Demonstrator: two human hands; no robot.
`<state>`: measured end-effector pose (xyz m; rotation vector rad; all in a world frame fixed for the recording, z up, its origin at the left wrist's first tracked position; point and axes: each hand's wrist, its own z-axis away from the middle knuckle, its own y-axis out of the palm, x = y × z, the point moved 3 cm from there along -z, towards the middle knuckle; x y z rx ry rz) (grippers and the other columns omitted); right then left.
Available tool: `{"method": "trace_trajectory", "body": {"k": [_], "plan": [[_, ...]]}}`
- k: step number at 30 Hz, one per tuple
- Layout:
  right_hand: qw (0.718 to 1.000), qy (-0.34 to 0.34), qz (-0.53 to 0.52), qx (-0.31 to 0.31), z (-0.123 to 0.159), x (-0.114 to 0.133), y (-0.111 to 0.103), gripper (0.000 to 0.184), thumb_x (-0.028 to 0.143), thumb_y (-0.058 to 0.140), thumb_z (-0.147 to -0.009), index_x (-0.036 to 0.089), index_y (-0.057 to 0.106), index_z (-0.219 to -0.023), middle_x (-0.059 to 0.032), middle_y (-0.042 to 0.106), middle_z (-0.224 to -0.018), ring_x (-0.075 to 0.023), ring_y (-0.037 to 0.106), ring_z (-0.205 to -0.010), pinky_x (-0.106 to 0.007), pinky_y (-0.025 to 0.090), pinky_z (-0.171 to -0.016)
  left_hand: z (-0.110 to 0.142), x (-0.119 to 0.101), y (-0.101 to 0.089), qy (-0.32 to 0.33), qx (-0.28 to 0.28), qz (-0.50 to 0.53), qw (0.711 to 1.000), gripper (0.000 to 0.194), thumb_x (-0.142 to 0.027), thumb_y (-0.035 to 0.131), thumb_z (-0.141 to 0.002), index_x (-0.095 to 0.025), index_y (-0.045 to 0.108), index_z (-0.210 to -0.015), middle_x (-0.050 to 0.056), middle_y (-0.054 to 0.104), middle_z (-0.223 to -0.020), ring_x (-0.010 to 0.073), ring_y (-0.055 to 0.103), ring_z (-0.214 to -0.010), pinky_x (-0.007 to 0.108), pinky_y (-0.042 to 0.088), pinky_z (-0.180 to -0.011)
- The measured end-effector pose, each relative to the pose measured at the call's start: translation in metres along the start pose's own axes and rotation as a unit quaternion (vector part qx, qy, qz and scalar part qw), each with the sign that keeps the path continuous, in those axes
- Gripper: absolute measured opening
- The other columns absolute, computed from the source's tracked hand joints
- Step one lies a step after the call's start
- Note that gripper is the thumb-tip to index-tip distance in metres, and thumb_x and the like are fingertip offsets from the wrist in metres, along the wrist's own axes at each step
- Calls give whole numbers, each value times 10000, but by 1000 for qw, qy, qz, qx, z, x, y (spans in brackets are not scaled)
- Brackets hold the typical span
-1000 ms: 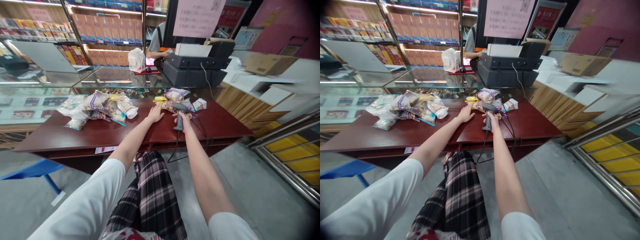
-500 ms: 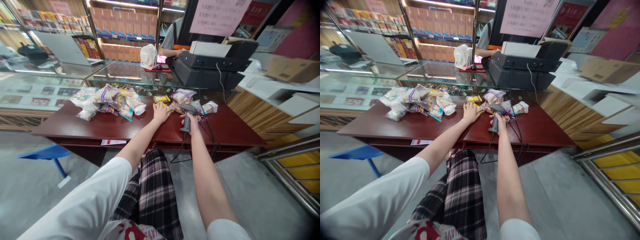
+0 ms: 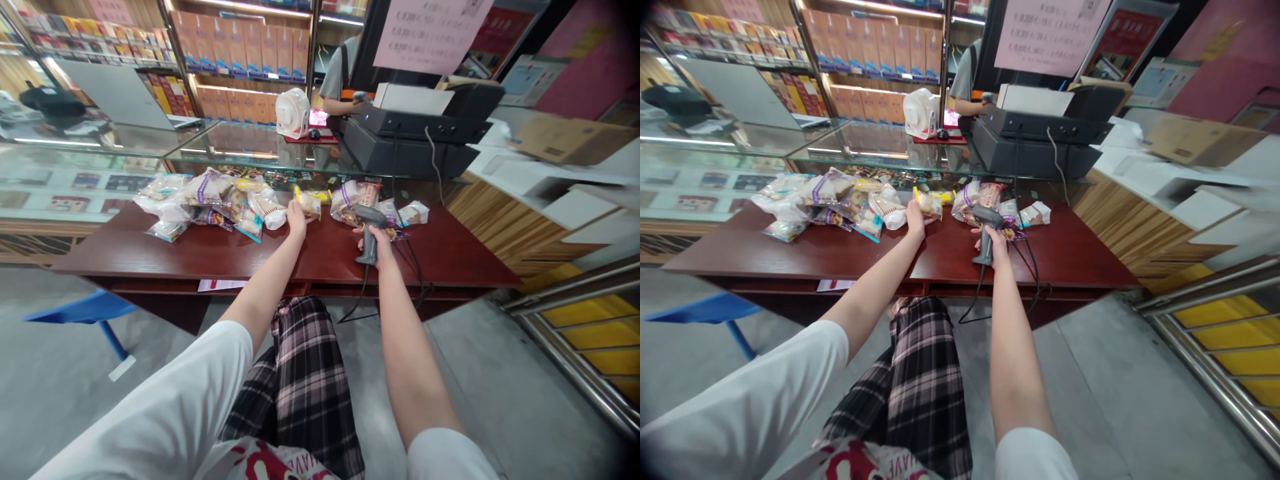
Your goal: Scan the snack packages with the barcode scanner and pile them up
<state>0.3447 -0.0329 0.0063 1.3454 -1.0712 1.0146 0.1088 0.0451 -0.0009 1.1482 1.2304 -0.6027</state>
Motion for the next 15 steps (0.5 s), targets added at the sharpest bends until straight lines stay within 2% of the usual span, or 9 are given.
{"method": "trace_trajectory", "body": {"k": [2,5,11,15], "plan": [[1000,1,-6,10,1,1,1,312,468,612,-754,168,636,-836,-53,709,-661,-109,527,-418,-230,421,-396,-3,2,-1,-63,6,106,992,356,-384,336,-978,-207,489,-1248,111,648,-1178,186,680,-876,434,581,-830],[1000,0,-14,20,1,2,2,327,472,633,-743,169,631,-865,-75,751,-790,-105,540,-422,-237,430,-399,-3,2,-1,-97,9,172,980,354,-418,427,-941,-214,535,-1209,84,671,-1096,178,685,-847,417,590,-809],[999,-26,-25,35,4,6,5,320,444,648,-741,173,616,-909,-102,763,-977,-104,554,-426,-246,427,-407,0,1,3,-122,24,177,976,317,-405,487,-898,-211,610,-1117,47,697,-924,168,687,-808,370,599,-776],[995,-15,-45,90,10,6,10,335,431,619,-777,190,593,-1008,-104,749,-1057,-103,538,-421,-252,391,-401,2,1,6,-128,42,146,980,258,-348,500,-876,-205,629,-1048,31,691,-858,166,686,-777,339,602,-743]]}}
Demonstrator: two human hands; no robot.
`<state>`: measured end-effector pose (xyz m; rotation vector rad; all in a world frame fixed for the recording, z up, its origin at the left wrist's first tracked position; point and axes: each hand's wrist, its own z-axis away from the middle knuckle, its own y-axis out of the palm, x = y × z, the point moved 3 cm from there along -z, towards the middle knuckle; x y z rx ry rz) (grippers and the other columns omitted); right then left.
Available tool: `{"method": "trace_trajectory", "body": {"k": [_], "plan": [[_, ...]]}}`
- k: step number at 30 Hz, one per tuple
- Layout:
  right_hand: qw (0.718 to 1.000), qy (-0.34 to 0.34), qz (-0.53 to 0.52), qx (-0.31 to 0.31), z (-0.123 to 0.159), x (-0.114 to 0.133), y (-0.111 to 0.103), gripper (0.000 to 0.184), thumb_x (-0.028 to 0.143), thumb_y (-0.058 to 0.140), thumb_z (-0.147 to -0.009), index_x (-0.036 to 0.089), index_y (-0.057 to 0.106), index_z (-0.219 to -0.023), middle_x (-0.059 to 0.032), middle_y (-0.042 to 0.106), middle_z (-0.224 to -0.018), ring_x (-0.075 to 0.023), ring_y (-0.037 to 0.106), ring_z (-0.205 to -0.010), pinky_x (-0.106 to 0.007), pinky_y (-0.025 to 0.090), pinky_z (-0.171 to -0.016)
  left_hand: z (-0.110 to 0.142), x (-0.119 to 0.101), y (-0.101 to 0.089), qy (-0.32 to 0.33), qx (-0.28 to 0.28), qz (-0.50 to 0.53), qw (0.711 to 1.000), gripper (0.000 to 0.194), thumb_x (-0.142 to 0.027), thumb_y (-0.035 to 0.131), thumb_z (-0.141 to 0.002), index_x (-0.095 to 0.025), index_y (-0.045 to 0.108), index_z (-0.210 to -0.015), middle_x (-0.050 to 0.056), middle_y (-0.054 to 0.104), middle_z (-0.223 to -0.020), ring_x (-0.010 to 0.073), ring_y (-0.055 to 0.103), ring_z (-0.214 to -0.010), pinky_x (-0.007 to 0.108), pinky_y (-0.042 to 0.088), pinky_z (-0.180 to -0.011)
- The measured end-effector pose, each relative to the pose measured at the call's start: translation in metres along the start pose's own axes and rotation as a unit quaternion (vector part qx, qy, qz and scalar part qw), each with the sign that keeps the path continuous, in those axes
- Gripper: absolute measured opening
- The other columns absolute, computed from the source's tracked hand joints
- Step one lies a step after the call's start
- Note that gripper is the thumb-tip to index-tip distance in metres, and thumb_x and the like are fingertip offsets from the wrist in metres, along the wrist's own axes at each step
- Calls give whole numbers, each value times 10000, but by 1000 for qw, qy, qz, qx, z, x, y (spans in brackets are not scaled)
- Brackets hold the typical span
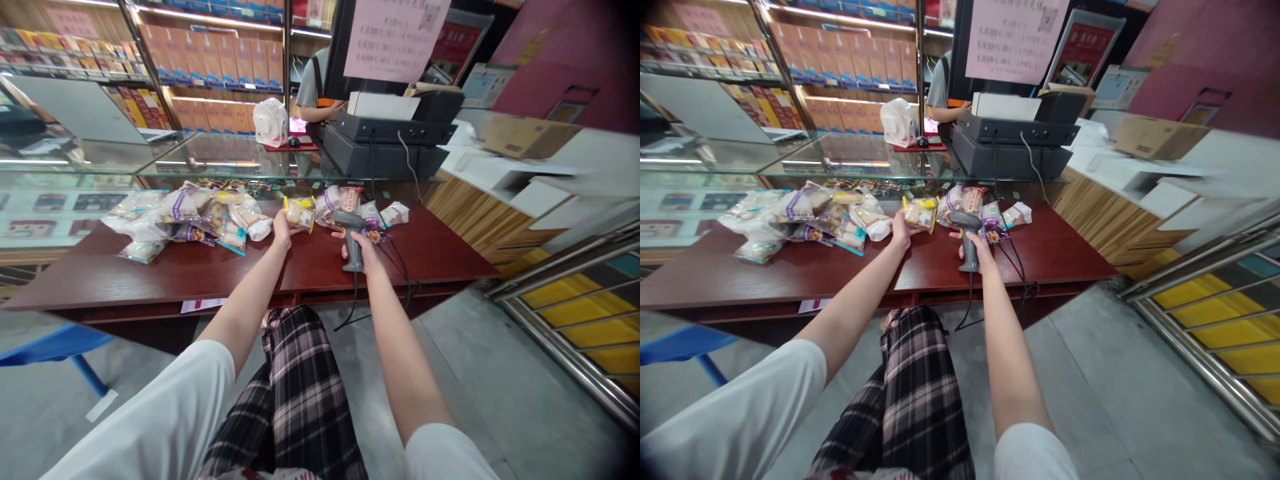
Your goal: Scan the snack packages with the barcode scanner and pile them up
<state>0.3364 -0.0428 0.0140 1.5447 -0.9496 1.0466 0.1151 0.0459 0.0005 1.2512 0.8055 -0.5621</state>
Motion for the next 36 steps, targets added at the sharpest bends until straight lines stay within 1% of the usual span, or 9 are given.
{"method": "trace_trajectory", "body": {"k": [4,11,18,21,23,25,29,33,36], "plan": [[998,23,8,52,4,-4,4,333,408,609,-798,198,570,-1054,-88,751,-1018,-104,517,-415,-254,383,-401,0,1,1,-4,-6,-26,1000,260,-352,504,-866,-189,620,-1033,22,684,-816,171,687,-750,324,598,-724],[998,33,11,45,0,-9,2,275,420,648,-789,190,549,-903,-21,691,-821,-82,507,-421,-221,341,-381,-3,2,0,-10,-9,-64,998,269,-306,416,-906,-143,613,-989,79,697,-853,185,682,-793,380,574,-800],[996,56,34,55,2,-6,2,284,445,607,-798,171,572,-862,-2,626,-638,-91,482,-414,-227,323,-397,-5,4,-1,13,-2,-41,999,225,-311,460,-874,-179,602,-990,47,677,-842,185,681,-729,368,604,-705],[995,68,61,48,2,-3,2,303,466,546,-820,170,598,-862,6,575,-514,-116,472,-415,-239,331,-408,-5,5,-3,43,9,-57,997,226,-336,458,-888,-181,590,-987,45,665,-875,177,675,-737,374,603,-730],[995,68,62,36,1,-1,2,308,466,534,-823,175,601,-901,-1,603,-537,-125,475,-421,-249,345,-415,-2,4,-3,105,11,-90,990,248,-385,447,-912,-189,582,-981,47,659,-923,175,668,-802,375,592,-791],[996,67,57,26,0,0,2,320,471,536,-823,178,597,-937,-8,633,-575,-127,475,-422,-255,353,-420,5,-1,-2,201,5,-150,968,304,-452,439,-933,-193,583,-998,63,657,-1004,182,651,-935,374,547,-912],[996,81,41,8,-2,-3,0,336,486,530,-836,177,596,-953,-11,629,-570,-127,475,-424,-255,350,-419,20,-18,3,371,28,-274,887,464,-557,374,-957,-177,568,-1140,124,631,-1186,202,589,-1153,380,416,-1081],[995,100,15,2,-5,-6,-3,338,488,512,-856,171,595,-938,-9,609,-543,-123,461,-423,-255,359,-424,23,-58,-4,461,99,-382,795,506,-536,290,-986,-178,535,-1246,147,590,-1300,206,548,-1251,396,378,-1116],[995,97,4,-5,-6,-8,-4,316,486,521,-858,181,577,-920,-13,632,-583,-117,451,-424,-258,369,-427,18,-99,-28,485,137,-490,711,442,-475,324,-990,-209,542,-1267,131,549,-1380,213,436,-1377,422,307,-1167]]}}
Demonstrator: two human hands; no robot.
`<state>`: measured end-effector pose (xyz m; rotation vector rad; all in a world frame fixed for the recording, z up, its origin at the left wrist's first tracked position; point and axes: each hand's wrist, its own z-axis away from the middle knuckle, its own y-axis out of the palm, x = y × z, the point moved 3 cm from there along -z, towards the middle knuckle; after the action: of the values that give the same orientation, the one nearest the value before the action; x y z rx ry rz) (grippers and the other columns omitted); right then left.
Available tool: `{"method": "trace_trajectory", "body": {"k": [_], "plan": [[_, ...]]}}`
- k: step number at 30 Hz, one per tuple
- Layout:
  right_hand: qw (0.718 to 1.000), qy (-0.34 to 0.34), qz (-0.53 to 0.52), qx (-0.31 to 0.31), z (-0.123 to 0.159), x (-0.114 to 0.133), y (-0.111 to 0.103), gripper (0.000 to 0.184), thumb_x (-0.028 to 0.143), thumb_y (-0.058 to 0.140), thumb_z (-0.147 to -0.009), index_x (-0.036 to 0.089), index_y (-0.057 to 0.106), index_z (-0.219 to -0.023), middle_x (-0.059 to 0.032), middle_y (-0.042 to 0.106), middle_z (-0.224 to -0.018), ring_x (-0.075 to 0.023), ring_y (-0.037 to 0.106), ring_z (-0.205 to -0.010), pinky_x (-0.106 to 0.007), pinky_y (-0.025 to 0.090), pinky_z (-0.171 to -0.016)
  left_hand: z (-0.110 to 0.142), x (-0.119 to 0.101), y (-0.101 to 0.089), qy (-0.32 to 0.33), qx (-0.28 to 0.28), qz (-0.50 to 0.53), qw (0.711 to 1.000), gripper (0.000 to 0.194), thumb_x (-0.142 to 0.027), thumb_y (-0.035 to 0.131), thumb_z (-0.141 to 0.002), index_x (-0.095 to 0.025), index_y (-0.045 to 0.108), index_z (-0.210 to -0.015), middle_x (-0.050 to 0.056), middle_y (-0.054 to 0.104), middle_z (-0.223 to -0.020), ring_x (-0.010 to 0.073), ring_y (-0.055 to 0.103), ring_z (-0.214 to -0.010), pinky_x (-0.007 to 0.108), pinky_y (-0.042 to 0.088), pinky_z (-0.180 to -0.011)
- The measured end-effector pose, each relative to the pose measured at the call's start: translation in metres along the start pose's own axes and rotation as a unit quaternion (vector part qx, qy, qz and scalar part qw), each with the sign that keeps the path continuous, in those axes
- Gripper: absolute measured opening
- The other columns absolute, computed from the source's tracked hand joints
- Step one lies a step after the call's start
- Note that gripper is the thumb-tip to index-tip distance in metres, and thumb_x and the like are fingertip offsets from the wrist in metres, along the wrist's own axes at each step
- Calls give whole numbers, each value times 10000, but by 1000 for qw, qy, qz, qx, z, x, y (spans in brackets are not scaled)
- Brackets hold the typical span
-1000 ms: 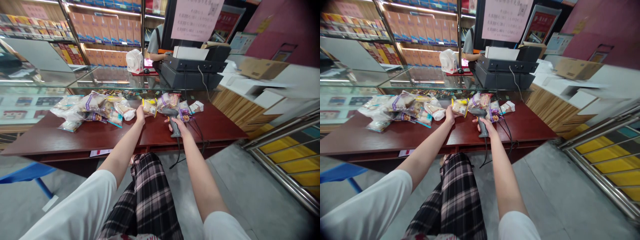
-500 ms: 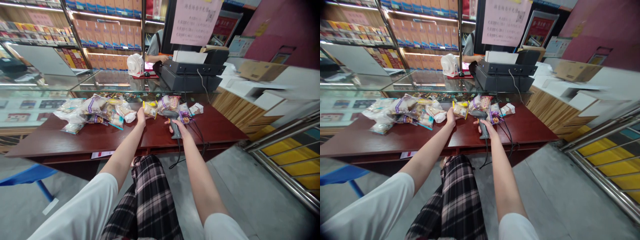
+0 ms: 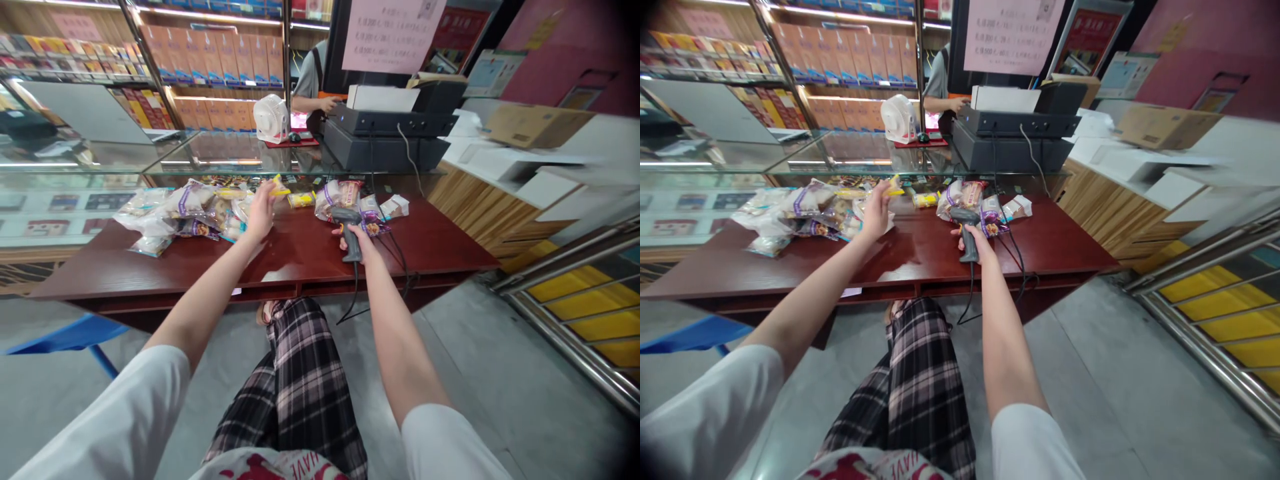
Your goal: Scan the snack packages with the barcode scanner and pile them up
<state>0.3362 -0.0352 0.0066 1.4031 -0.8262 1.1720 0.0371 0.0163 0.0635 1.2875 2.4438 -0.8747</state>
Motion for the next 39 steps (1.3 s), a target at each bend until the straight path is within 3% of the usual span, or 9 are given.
{"method": "trace_trajectory", "body": {"k": [4,8,17,21,24,27,31,35,39], "plan": [[1000,-4,-24,3,-3,-2,0,253,435,520,-858,186,560,-874,-34,676,-680,-105,447,-433,-256,374,-431,5,27,-52,9,136,-158,978,390,-293,346,-971,-168,552,-1278,141,511,-1433,241,286,-1469,508,234,-1189],[999,-11,-49,-2,-5,-4,-1,215,394,502,-862,187,556,-848,-54,707,-787,-96,451,-444,-252,381,-433,23,33,-66,9,235,-243,941,469,-158,332,-914,-135,515,-1345,165,440,-1496,242,211,-1498,486,240,-1194],[999,-6,-51,-14,-1,-3,-3,294,484,527,-853,193,537,-812,-29,654,-652,-101,460,-442,-229,349,-406,26,15,-72,-30,189,-325,926,582,-146,315,-881,-127,420,-1453,202,339,-1541,319,62,-1518,549,231,-1175],[999,-16,-51,-7,-6,-5,-3,310,499,542,-853,191,536,-811,-32,672,-669,-91,447,-426,-229,374,-419,29,15,-87,-56,184,-372,908,581,-203,344,-863,-115,469,-1424,236,387,-1493,390,114,-1498,600,279,-1119],[999,-18,-48,-3,-9,-6,-4,310,497,552,-850,190,541,-804,-34,673,-663,-90,446,-417,-234,380,-422,30,15,-90,-84,166,-401,897,604,-238,411,-808,-48,514,-1371,294,448,-1417,451,172,-1467,686,191,-1108],[998,-20,-59,-13,-8,-6,-4,309,498,558,-844,192,545,-803,-38,675,-665,-93,441,-411,-243,377,-412,26,11,-83,-82,168,-413,891,615,-266,450,-773,-28,540,-1334,296,479,-1390,461,200,-1452,721,28,-1116],[994,-32,-102,-31,-6,-4,-5,287,473,546,-843,188,564,-813,-54,711,-772,-84,435,-412,-243,372,-396,12,-1,-58,-64,175,-397,899,532,-250,418,-805,-42,566,-1273,259,509,-1368,417,290,-1426,664,12,-1150],[992,-40,-107,-48,-9,-5,-8,270,462,532,-830,196,577,-809,-41,685,-715,-97,435,-405,-253,372,-385,-3,-14,-7,-32,226,-323,918,412,-230,440,-835,-74,590,-1186,225,596,-1225,346,515,-1256,535,145,-1185],[992,-40,-99,-63,-13,-9,-13,272,466,528,-816,200,582,-789,-11,582,-530,-121,448,-393,-258,368,-380,-11,-17,56,-112,241,-177,948,333,-259,508,-858,-136,569,-1162,198,607,-1190,310,581,-1171,440,375,-1077]]}}
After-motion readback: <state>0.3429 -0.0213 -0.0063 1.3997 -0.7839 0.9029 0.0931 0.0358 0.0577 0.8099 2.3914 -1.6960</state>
